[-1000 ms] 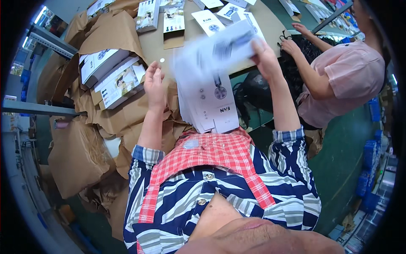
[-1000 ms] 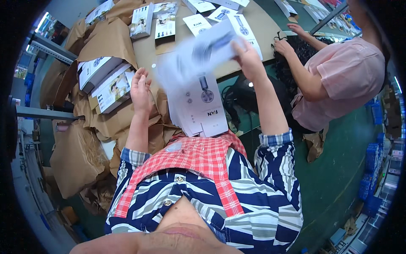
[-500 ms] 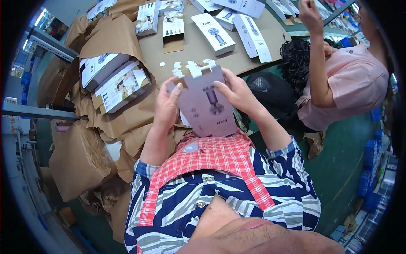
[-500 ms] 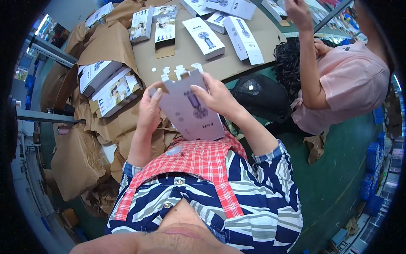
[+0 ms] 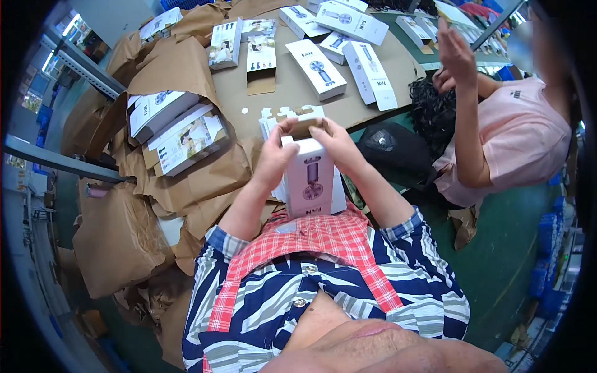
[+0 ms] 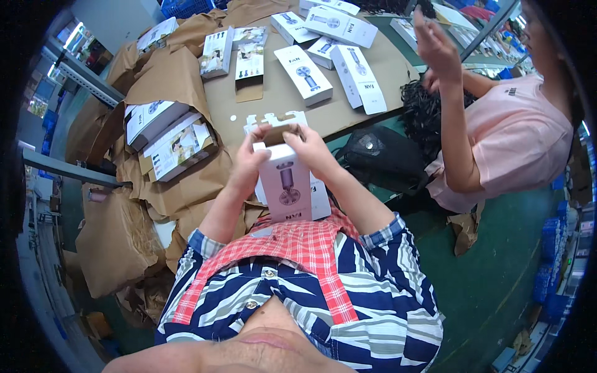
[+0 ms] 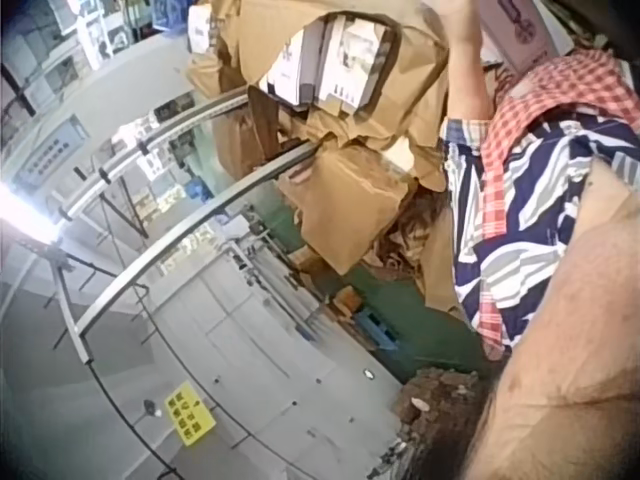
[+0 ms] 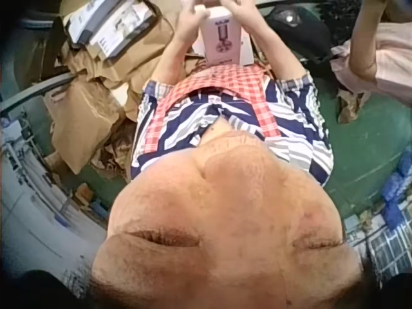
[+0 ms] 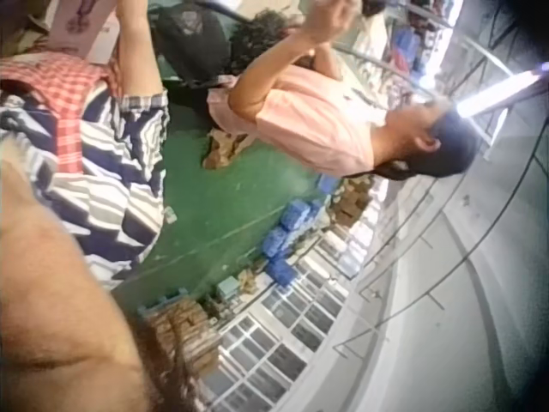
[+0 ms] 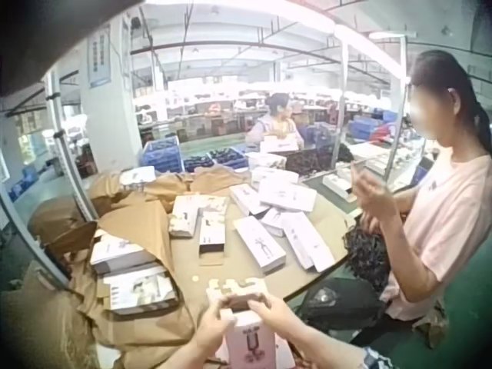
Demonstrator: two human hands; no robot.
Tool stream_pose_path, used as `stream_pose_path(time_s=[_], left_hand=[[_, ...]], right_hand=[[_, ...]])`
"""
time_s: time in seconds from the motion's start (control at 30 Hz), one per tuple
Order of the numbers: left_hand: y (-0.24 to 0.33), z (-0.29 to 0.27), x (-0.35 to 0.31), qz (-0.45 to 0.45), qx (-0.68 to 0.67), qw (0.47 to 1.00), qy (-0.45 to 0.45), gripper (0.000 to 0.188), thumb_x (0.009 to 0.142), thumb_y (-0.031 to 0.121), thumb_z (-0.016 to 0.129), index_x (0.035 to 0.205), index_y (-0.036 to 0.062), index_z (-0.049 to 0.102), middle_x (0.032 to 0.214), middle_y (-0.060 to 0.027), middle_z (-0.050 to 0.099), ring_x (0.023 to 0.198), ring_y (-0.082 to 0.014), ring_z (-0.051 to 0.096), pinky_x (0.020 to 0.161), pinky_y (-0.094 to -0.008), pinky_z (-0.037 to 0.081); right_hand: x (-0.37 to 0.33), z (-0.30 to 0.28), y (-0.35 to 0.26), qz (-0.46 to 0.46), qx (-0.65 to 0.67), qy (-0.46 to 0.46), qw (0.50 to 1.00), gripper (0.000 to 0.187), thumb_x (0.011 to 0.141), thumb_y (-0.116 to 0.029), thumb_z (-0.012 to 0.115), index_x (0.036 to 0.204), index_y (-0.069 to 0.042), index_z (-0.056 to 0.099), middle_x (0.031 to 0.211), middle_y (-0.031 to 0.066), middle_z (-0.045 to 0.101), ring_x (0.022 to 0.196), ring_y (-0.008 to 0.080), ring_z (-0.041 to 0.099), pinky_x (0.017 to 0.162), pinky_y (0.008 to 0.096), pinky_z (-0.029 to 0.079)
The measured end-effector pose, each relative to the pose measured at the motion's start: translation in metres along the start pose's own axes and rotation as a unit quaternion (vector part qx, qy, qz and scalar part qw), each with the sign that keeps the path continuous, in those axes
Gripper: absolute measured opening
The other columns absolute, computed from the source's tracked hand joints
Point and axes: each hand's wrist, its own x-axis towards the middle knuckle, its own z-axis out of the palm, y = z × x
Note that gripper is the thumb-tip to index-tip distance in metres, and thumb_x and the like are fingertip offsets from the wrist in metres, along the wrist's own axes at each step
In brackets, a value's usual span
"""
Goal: The person repeatedly folds flat cardboard blanks into packaging boxes by hand, then handles a large paper-wrapped bundle.
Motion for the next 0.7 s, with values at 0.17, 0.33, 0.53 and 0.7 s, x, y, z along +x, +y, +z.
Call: stream_pose_path(time_s=[0.17, 0.33, 0.53, 0.7], left_hand=[[-0.014, -0.009, 0.001, 0.028, 0.007, 1.0, -0.002, 0.054, 0.07, -0.003, 0.042, 0.124, -0.0018, 0.035, 0.123, -0.0148, 0.041, 0.12, -0.0214, 0.035, 0.102, -0.0305, 0.026], [0.005, -0.011, 0.012, -0.136, -0.249, 0.953, -0.108, 0.052, 0.078, 0.005, 0.049, 0.128, 0.0022, 0.034, 0.125, -0.0119, 0.042, 0.116, -0.0207, 0.04, 0.097, -0.0311, 0.032], [-0.024, -0.018, 0.006, -0.115, -0.249, 0.961, -0.048, 0.012, 0.071, -0.002, 0.046, 0.07, 0.0026, 0.057, 0.105, -0.0099, 0.056, 0.092, -0.0184, 0.054, 0.08, -0.029, 0.045], [-0.013, -0.018, 0.005, -0.136, -0.179, 0.969, -0.103, 0.017, 0.074, 0.002, 0.045, 0.074, -0.0003, 0.062, 0.097, -0.0113, 0.059, 0.086, -0.0162, 0.055, 0.078, -0.0253, 0.043]], right_hand=[[-0.02, -0.01, -0.025, 0.131, 0.378, -0.077, 0.913, 0.043, 0.089, -0.027, 0.051, 0.122, -0.001, 0.044, 0.107, 0.0086, 0.055, 0.096, 0.0163, 0.056, 0.081, 0.0293, 0.046], [-0.017, -0.026, 0.0, 0.171, 0.111, -0.025, 0.979, 0.049, 0.08, -0.013, 0.053, 0.126, -0.002, 0.042, 0.099, 0.0072, 0.058, 0.085, 0.0134, 0.058, 0.073, 0.0261, 0.048], [-0.021, -0.03, -0.017, -0.034, -0.134, -0.185, 0.973, 0.031, 0.09, -0.017, 0.048, 0.116, -0.002, 0.055, 0.11, 0.0098, 0.058, 0.104, 0.0165, 0.052, 0.091, 0.0296, 0.04], [-0.009, -0.033, -0.035, 0.009, -0.266, -0.231, 0.936, 0.036, 0.084, -0.017, 0.058, 0.116, -0.002, 0.052, 0.104, 0.0116, 0.06, 0.097, 0.0198, 0.056, 0.086, 0.0313, 0.042]])
